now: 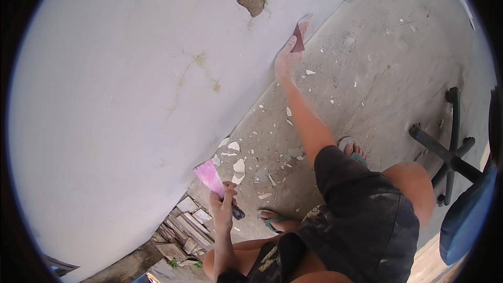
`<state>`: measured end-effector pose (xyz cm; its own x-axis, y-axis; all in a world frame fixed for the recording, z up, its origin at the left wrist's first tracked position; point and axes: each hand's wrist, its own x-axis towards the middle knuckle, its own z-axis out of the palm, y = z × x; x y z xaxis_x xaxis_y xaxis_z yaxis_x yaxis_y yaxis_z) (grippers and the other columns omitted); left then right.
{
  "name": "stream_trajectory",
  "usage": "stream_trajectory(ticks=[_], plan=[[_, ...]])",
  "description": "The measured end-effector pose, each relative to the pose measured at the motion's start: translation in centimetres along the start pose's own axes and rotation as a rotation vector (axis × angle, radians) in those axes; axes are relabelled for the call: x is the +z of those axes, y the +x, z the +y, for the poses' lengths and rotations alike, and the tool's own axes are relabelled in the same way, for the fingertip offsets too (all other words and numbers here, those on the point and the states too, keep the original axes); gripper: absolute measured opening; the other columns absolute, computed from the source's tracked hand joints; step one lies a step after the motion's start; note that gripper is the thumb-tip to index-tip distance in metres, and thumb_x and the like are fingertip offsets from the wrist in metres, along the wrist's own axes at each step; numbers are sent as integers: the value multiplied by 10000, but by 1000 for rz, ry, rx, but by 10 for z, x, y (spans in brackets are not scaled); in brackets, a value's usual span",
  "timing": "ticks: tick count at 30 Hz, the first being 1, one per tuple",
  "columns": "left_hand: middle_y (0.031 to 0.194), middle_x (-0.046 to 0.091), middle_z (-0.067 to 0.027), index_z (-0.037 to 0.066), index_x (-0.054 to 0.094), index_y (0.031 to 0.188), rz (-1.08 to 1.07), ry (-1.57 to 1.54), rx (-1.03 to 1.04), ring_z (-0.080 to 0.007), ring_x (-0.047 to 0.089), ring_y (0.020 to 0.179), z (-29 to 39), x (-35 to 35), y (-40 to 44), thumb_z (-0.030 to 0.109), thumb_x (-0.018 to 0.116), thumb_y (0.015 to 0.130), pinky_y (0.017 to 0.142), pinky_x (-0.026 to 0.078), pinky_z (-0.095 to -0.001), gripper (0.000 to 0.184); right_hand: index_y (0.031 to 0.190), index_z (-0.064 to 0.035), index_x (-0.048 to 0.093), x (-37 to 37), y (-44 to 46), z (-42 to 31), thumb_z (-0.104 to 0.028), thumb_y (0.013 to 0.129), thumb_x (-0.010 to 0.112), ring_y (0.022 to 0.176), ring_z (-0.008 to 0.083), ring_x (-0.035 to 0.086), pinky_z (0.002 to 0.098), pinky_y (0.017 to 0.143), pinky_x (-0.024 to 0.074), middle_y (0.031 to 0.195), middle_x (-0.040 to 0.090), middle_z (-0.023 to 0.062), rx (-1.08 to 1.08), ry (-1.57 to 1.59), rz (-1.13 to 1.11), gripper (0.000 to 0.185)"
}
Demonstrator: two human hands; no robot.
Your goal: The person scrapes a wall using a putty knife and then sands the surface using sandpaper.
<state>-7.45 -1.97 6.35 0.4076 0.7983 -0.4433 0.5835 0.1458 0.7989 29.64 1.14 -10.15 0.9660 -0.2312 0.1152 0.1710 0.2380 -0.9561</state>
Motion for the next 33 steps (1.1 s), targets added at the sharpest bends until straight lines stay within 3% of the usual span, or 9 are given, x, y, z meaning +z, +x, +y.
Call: stream_trajectory(ticks=[4, 7, 13, 18, 20, 22, 27, 31, 33], plan=[[834, 602, -42, -1, 591, 956, -34, 19, 26, -53, 478, 566, 4, 0, 3, 171, 625, 911, 512, 371, -199, 181, 1375, 90, 377, 10, -35, -47, -262, 1017, 383, 1395, 346, 292, 376, 1121, 256, 1502, 293, 229, -65, 13, -15, 501], [814, 599, -38, 1, 598, 954, -57, 8, -6, -53, 475, 562, 4, 6, -4, 174, 626, 911, 509, 367, -201, 181, 1362, 85, 407, 2, -16, -46, -189, 1011, 351, 1411, 376, 237, 422, 1146, 207, 1489, 323, 225, -409, 67, -160, 449], [798, 592, -28, 4, 604, 957, -45, -3, 24, -49, 474, 566, 4, 5, -7, 171, 627, 910, 507, 363, -201, 175, 1364, 94, 395, 13, -8, -33, -224, 1010, 386, 1402, 366, 269, 397, 1132, 225, 1497, 314, 220, -5, 5, 83, 477], [845, 597, -46, 6, 593, 949, -60, 7, -3, -60, 488, 601, 0, 2, -14, 173, 618, 906, 518, 384, -203, 174, 1353, 64, 426, 30, -31, -84, -258, 1018, 370, 1354, 325, 367, 378, 1100, 290, 1438, 402, 230, -565, 68, -167, 468], [873, 599, -57, 7, 584, 948, -47, 21, 0, -68, 501, 632, 4, -2, -12, 173, 613, 905, 525, 396, -205, 174, 1328, 65, 450, 14, -21, -39, -260, 1020, 365, 1309, 332, 425, 384, 1089, 304, 1393, 456, 230, -253, -42, 45, 455], [899, 602, -62, 10, 577, 945, -43, 53, -38, -69, 511, 662, 12, -5, -15, 174, 615, 906, 528, 400, -205, 173, 1305, 75, 468, -3, -2, -3, -247, 1015, 380, 1272, 332, 466, 377, 1071, 329, 1362, 492, 225, 446, 247, 72, 441], [852, 598, -49, 10, 587, 954, -56, 24, 6, -63, 506, 643, 3, -3, -10, 183, 626, 902, 526, 398, -208, 184, 1332, 56, 462, 32, -33, -114, -211, 1011, 370, 1361, 348, 361, 432, 1100, 289, 1406, 440, 247, -486, 6, -111, 428], [808, 606, -26, 2, 592, 936, -64, 14, -30, -43, 480, 571, -2, 1, -4, 167, 632, 903, 514, 386, -205, 173, 1290, 82, 498, 23, 6, -70, -202, 1009, 367, 1384, 355, 320, 447, 1108, 269, 1416, 426, 251, -711, 73, -201, 420], [802, 605, -23, 5, 593, 939, -37, 15, -2, -44, 478, 567, 10, -1, -12, 166, 635, 901, 510, 386, -205, 171, 1292, 85, 494, 8, 35, -59, -220, 1012, 372, 1378, 352, 332, 446, 1111, 269, 1415, 429, 246, 56, 210, -80, 432]])
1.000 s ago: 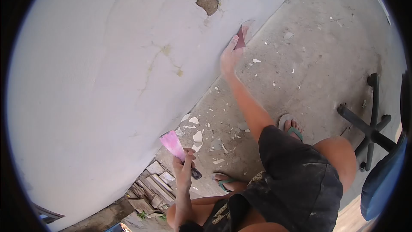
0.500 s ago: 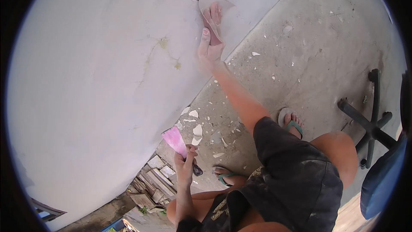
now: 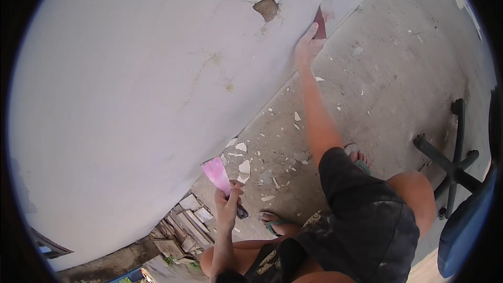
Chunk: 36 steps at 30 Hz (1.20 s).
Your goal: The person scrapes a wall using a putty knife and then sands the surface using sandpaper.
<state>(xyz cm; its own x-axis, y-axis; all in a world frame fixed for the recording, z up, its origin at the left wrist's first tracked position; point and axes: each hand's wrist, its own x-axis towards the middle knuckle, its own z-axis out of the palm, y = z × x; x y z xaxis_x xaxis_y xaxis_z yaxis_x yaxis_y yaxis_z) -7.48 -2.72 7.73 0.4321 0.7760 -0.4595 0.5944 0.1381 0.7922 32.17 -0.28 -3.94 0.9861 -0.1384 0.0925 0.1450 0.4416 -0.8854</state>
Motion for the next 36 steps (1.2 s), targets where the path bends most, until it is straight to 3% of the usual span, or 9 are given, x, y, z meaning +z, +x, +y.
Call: stream_trajectory(ticks=[3, 5, 10, 13, 22, 26, 28, 32, 36], plan=[[758, 590, -7, 6, 595, 945, -3, -33, 47, -42, 475, 563, 0, 2, 2, 166, 638, 900, 505, 382, -203, 172, 1284, 86, 502, 5, 6, 3, -248, 1015, 377, 1367, 347, 353, 442, 1113, 268, 1409, 440, 239, 181, -13, 126, 446], [756, 584, -12, 6, 595, 947, -22, -27, 30, -48, 481, 574, -2, 4, 6, 170, 632, 903, 509, 385, -204, 173, 1310, 20, 506, 39, -50, -35, -212, 1004, 405, 1372, 292, 357, 436, 1099, 305, 1418, 436, 220, -554, -211, -30, 397], [803, 590, -42, 5, 586, 958, -47, 26, -42, -63, 500, 599, 1, 1, 0, 173, 614, 909, 526, 399, -206, 177, 1309, 42, 499, 20, -23, -6, -203, 1005, 399, 1363, 308, 368, 432, 1100, 298, 1415, 433, 233, -839, -227, -210, 404], [793, 590, -36, 7, 588, 970, -24, -12, 22, -61, 499, 593, 5, -1, -5, 178, 619, 907, 525, 398, -206, 185, 1295, 87, 487, 12, 17, -17, -241, 1009, 390, 1352, 345, 373, 411, 1093, 304, 1416, 424, 245, 143, 35, 30, 446], [805, 599, -48, 1, 588, 965, -67, 24, -44, -61, 503, 597, 4, -3, -6, 166, 615, 904, 528, 402, -205, 178, 1301, -61, 559, 36, -14, -41, -114, 944, 447, 1360, 352, 365, 430, 1122, 270, 1433, 449, 146, -967, -222, -342, 378], [782, 593, -32, 5, 596, 955, -23, -18, 6, -59, 499, 586, 2, -2, -12, 184, 621, 903, 520, 391, -204, 187, 1291, 29, 534, 16, 52, -44, -167, 967, 475, 1370, 355, 343, 393, 1113, 284, 1435, 417, 215, 41, 97, 21, 383], [774, 589, -31, 5, 598, 952, -30, -40, 13, -60, 497, 583, -3, -1, -6, 192, 623, 902, 518, 386, -204, 195, 1288, 33, 537, 51, 9, -67, -162, 958, 492, 1370, 350, 347, 388, 1118, 272, 1431, 419, 225, -346, -75, 100, 386], [848, 626, -31, 17, 604, 880, -54, -25, -50, -39, 482, 568, -3, -1, -7, 137, 618, 899, 510, 387, -195, 122, 1300, -25, 550, 48, -30, -129, -126, 936, 483, 1368, 332, 358, 388, 1126, 267, 1436, 423, 200, -603, -428, -1053, 383], [800, 599, -35, 7, 598, 925, -37, -13, -15, -57, 491, 577, 11, -4, -15, 169, 617, 899, 516, 386, -200, 165, 1297, 11, 531, 37, 24, -50, -117, 953, 457, 1347, 341, 384, 395, 1103, 304, 1422, 439, 202, -617, -186, -149, 373]])
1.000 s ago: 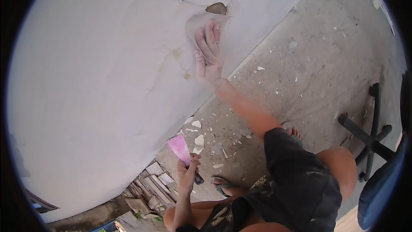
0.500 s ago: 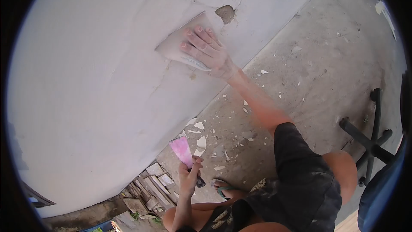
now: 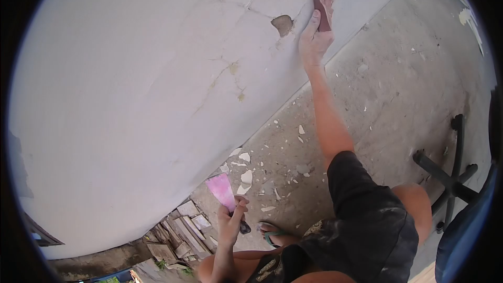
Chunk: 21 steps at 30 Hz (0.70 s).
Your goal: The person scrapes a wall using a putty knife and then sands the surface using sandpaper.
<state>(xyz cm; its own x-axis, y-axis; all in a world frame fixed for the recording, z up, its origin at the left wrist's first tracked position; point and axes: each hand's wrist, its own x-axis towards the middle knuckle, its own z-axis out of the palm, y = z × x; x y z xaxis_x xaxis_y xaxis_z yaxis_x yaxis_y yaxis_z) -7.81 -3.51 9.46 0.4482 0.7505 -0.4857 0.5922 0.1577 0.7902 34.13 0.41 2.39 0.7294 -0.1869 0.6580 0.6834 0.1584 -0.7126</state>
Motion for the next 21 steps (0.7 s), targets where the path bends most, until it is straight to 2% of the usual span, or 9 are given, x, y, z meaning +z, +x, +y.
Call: stream_trajectory(ticks=[3, 5, 7, 10, 12, 16, 18, 21], plan=[[780, 589, -41, 0, 595, 947, -4, -19, 10, -67, 498, 587, -3, 1, 3, 180, 612, 900, 521, 387, -203, 186, 1257, 106, 516, -9, 21, 28, -214, 1003, 423, 1333, 352, 400, 395, 1077, 326, 1403, 453, 226, 628, 99, 255, 420], [799, 598, -38, 3, 596, 934, -20, -34, -8, -58, 493, 582, -8, 1, 7, 169, 612, 902, 518, 388, -200, 170, 1294, 17, 531, 15, 7, -37, -124, 959, 456, 1341, 372, 381, 421, 1098, 309, 1407, 464, 185, 162, -7, 192, 372], [834, 617, -32, 9, 597, 908, -27, -39, -44, -38, 480, 568, -15, 1, 11, 151, 617, 903, 512, 387, -194, 143, 1254, 18, 574, 32, -30, -78, -198, 959, 506, 1330, 335, 415, 383, 1099, 308, 1378, 488, 211, -312, 43, -160, 372], [781, 588, -48, -11, 590, 946, -33, -18, -36, -71, 501, 588, -5, 5, 7, 164, 598, 903, 523, 390, -204, 179, 1263, -16, 581, 13, -5, -54, -175, 938, 531, 1343, 342, 397, 383, 1113, 288, 1380, 489, 205, -698, -54, -506, 365], [772, 585, -44, -5, 592, 945, -30, -27, 5, -65, 498, 585, 8, 5, -2, 176, 605, 904, 522, 385, -201, 186, 1272, 5, 564, 5, 30, -17, -146, 944, 523, 1339, 334, 405, 364, 1109, 291, 1380, 490, 203, -324, -41, -42, 363], [755, 577, -38, 1, 593, 939, -36, -54, 44, -61, 496, 585, 7, 4, -2, 196, 615, 903, 523, 381, -202, 199, 1300, 3, 538, 13, 24, -30, -137, 949, 505, 1354, 351, 369, 402, 1103, 297, 1410, 442, 223, 82, -2, 67, 379], [756, 576, -37, -1, 591, 936, -50, -31, 1, -64, 498, 586, 3, 5, 3, 196, 613, 903, 527, 382, -204, 201, 1314, -25, 538, 31, -7, -60, -132, 941, 482, 1374, 345, 337, 421, 1118, 277, 1439, 420, 192, -122, 48, 6, 392], [757, 578, -34, -2, 593, 937, -51, -6, -13, -65, 498, 586, 6, 8, 4, 185, 609, 901, 530, 384, -204, 192, 1301, -24, 551, 23, -17, -55, -114, 949, 478, 1360, 360, 358, 439, 1126, 261, 1433, 430, 186, -364, -16, -222, 370]])
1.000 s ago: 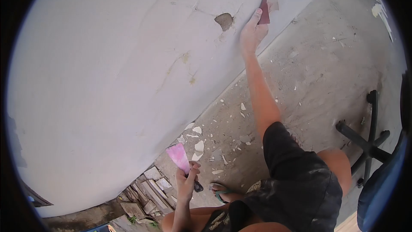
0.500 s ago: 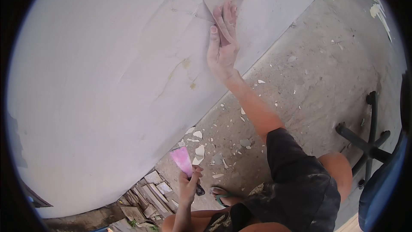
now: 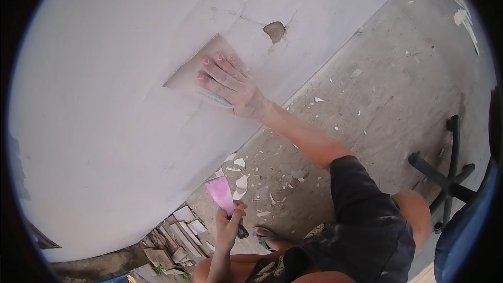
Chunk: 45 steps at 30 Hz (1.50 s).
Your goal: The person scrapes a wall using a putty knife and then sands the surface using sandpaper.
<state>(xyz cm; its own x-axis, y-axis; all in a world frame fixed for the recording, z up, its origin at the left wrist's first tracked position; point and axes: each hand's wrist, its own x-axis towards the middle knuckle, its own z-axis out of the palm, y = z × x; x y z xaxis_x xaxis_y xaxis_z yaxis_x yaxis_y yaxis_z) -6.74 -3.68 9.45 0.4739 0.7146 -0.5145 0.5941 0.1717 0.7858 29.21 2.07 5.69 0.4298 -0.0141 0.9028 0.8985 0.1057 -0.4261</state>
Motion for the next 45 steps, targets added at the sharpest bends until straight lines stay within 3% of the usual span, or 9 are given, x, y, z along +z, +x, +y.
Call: stream_trajectory(ticks=[2, 7, 12, 18, 24, 31, 36, 39, 45], plan=[[758, 581, -32, -1, 597, 941, 21, 13, 8, -64, 497, 585, 2, -4, -8, 177, 607, 902, 532, 384, -202, 183, 1293, -24, 559, -3, -10, -2, -102, 955, 476, 1351, 371, 371, 452, 1131, 251, 1430, 437, 183, -150, -13, -155, 356], [756, 585, -33, 0, 604, 945, 38, -33, 12, -63, 498, 587, -5, -6, -7, 168, 608, 903, 533, 386, -200, 173, 1283, -4, 560, -6, 42, 27, -119, 950, 489, 1364, 348, 360, 448, 1133, 243, 1423, 458, 152, 390, 80, 355, 360], [774, 592, -43, -1, 600, 939, 30, -45, 28, -68, 502, 599, 0, -8, -5, 167, 604, 904, 534, 387, -202, 172, 1280, 10, 556, 29, -53, -34, -146, 968, 465, 1368, 357, 349, 496, 1135, 195, 1416, 463, 164, 163, 47, 24, 360], [798, 598, -48, 2, 596, 925, 41, -29, 8, -71, 501, 603, -6, -16, -10, 181, 604, 908, 536, 391, -209, 180, 1295, -25, 556, 9, 57, 10, -107, 907, 524, 1387, 337, 321, 534, 1138, 169, 1421, 452, 173, 269, -107, 338, 398], [809, 598, -50, 7, 593, 907, 58, -31, 32, -79, 515, 640, -6, -16, 1, 185, 603, 909, 542, 400, -215, 178, 1294, -35, 562, 30, -51, -37, -140, 959, 469, 1370, 315, 364, 550, 1139, 101, 1417, 466, 153, 245, -65, 136, 363], [834, 587, -51, 17, 553, 1002, 35, -98, -7, -92, 526, 678, -30, -17, 3, 177, 540, 941, 574, 424, -231, 171, 1288, -32, 566, 4, 32, -13, -31, 907, 476, 1386, 297, 341, 530, 1150, 50, 1424, 452, 168, 248, -49, 145, 391], [872, 569, -55, 35, 331, 1284, 42, -119, 91, -90, 516, 684, -23, -19, 11, 147, 494, 956, 592, 426, -230, 383, 1213, -26, 614, 32, -69, -57, -26, 907, 472, 1371, 297, 366, 532, 1149, 66, 1369, 516, 159, 230, -36, 65, 337], [893, 558, -73, 88, 103, 1414, 0, -144, 91, -76, 471, 624, -21, -15, 5, 74, 500, 929, 544, 400, -214, 627, 1207, -13, 612, 12, 36, -22, -65, 923, 478, 1360, 311, 381, 543, 1146, 56, 1344, 538, 159, 207, -37, 251, 319], [916, 547, -38, 163, 31, 1422, -66, -75, -47, -54, 442, 606, -36, -12, 7, 102, 581, 919, 512, 372, -198, 748, 1200, -34, 625, 20, -7, -51, -91, 923, 493, 1340, 312, 410, 550, 1145, 58, 1370, 516, 150, 330, 64, 256, 312]])
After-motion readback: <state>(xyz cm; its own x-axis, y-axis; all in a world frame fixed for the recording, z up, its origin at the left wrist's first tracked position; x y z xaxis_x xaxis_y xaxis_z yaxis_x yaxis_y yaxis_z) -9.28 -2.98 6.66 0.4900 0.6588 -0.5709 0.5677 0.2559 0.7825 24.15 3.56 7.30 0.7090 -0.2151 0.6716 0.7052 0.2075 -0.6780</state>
